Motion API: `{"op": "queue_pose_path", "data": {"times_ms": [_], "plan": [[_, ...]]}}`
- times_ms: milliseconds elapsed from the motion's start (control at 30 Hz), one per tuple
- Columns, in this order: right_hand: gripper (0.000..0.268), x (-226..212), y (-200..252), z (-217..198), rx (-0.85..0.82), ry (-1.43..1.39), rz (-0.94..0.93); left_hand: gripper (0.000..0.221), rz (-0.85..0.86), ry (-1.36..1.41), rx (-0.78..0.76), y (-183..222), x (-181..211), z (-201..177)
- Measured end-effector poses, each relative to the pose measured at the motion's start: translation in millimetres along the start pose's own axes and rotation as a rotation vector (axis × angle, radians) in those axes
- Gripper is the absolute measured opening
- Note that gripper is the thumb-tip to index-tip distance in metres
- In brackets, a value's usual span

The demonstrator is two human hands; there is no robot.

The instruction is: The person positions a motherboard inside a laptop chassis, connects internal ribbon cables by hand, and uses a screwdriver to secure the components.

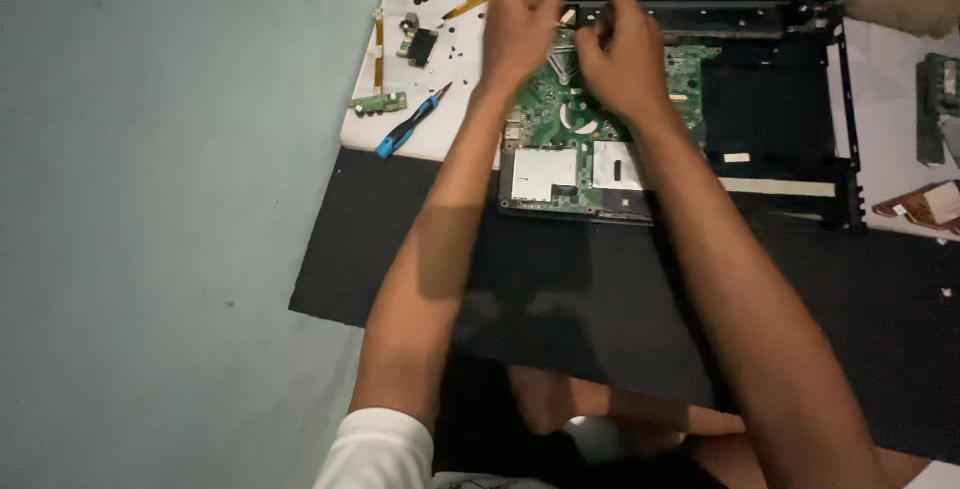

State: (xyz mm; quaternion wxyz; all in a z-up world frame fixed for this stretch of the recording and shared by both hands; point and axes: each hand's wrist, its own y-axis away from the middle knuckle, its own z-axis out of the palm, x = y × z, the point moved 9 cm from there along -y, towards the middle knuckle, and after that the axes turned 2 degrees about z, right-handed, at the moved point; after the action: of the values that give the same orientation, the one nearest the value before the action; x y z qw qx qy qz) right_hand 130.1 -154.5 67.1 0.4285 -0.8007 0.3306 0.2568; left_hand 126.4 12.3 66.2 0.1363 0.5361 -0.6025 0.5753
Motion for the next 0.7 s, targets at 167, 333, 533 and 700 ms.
{"op": "queue_pose_path", "data": {"times_ms": [167, 333, 533, 700], "plan": [[0.049, 3.7, -1.3, 0.5, 0.035, 0.039, -0.069, 0.015, 0.294, -0.284, -0.074, 1.5, 9.1, 19.5], [0.049, -0.3, -0.9, -1.0, 0.039, 0.046, -0.081, 0.017, 0.305, -0.3, -0.078, 2.2, 5.3, 22.0], [0.044, 1.6, -0.8, 0.7, 0.007, 0.049, -0.114, 0.02, 0.192, -0.35, -0.054, -8.2, -6.5, 30.0], [0.041, 3.3, -1.0, -2.5, 0.01, 0.0, 0.011, 0.016, 0.041, -0.405, -0.056, -24.1, -4.6, 38.9]]}}
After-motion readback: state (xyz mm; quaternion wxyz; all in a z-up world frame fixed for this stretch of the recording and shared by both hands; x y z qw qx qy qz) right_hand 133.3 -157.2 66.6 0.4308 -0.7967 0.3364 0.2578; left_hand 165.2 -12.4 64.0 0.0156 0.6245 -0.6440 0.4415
